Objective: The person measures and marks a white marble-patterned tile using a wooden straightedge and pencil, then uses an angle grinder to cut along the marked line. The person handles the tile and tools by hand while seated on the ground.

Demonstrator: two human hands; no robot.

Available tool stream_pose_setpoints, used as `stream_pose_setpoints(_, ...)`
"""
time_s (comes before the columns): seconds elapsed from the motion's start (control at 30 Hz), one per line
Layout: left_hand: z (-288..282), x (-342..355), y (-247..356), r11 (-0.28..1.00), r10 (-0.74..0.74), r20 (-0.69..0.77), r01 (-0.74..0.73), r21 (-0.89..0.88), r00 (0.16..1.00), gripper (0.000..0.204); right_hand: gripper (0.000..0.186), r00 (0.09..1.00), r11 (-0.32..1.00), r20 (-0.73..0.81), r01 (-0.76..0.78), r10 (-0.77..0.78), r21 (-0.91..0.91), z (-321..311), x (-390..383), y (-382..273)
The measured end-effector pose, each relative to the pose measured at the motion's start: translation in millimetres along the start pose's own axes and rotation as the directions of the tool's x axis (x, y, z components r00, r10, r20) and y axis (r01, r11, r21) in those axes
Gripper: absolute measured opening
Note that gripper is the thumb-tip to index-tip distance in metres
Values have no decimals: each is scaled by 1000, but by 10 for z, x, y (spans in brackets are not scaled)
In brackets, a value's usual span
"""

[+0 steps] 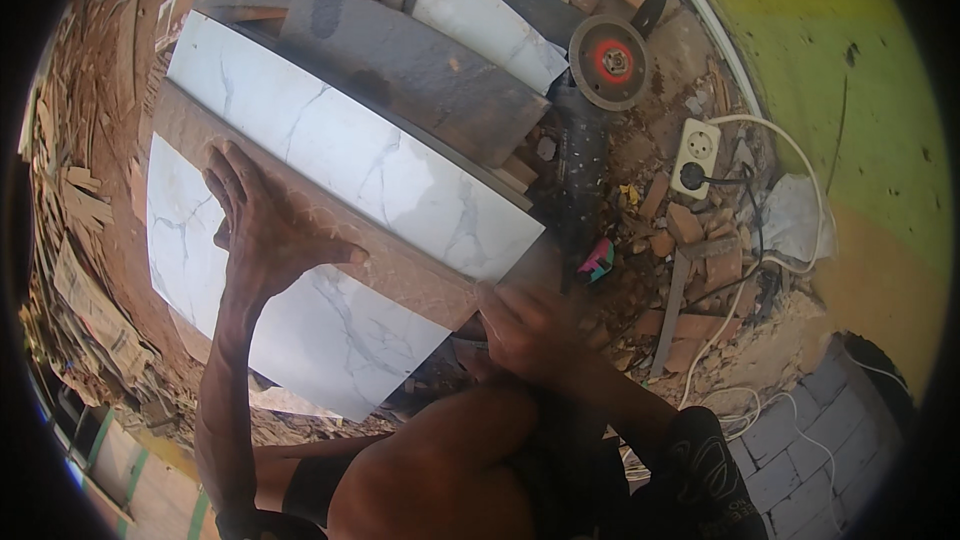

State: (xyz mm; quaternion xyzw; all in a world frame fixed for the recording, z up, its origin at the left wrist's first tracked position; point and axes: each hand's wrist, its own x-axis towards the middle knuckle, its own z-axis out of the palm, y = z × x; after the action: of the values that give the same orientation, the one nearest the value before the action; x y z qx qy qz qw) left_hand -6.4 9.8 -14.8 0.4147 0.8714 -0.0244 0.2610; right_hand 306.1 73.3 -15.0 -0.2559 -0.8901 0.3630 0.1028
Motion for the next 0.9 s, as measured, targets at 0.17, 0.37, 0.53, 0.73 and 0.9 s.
stream_pose_setpoints(0.17, 50, 1, -49, 999, 34, -29, -34, -9, 999, 184, 28, 1000, 1000, -3, -6, 6, 12, 27, 11, 2)
stream_pose_setpoints(0.37, 64, 1, -64, 999, 39, -32, -39, -6, 999, 185, 27, 999, 999, -44, 16, -15, 34, 82, 76, 5)
stream_pose_setpoints(0.53, -1, -2, -11, 1000, 19, -11, -19, -7, 1000, 183, 29, 998, 999, -44, 37, -36, 26, 119, 204, -34)
stream_pose_setpoints(0.73, 38, 0, -22, 1000, 28, -21, -28, -9, 999, 184, 29, 999, 999, -38, 24, -23, 36, 115, 221, -20)
stream_pose_setpoints(0.9, -39, 15, 68, 997, -14, 7, 14, -73, 1000, 180, 27, 1000, 1000, -16, -9, 9, -1, 113, 154, -14)
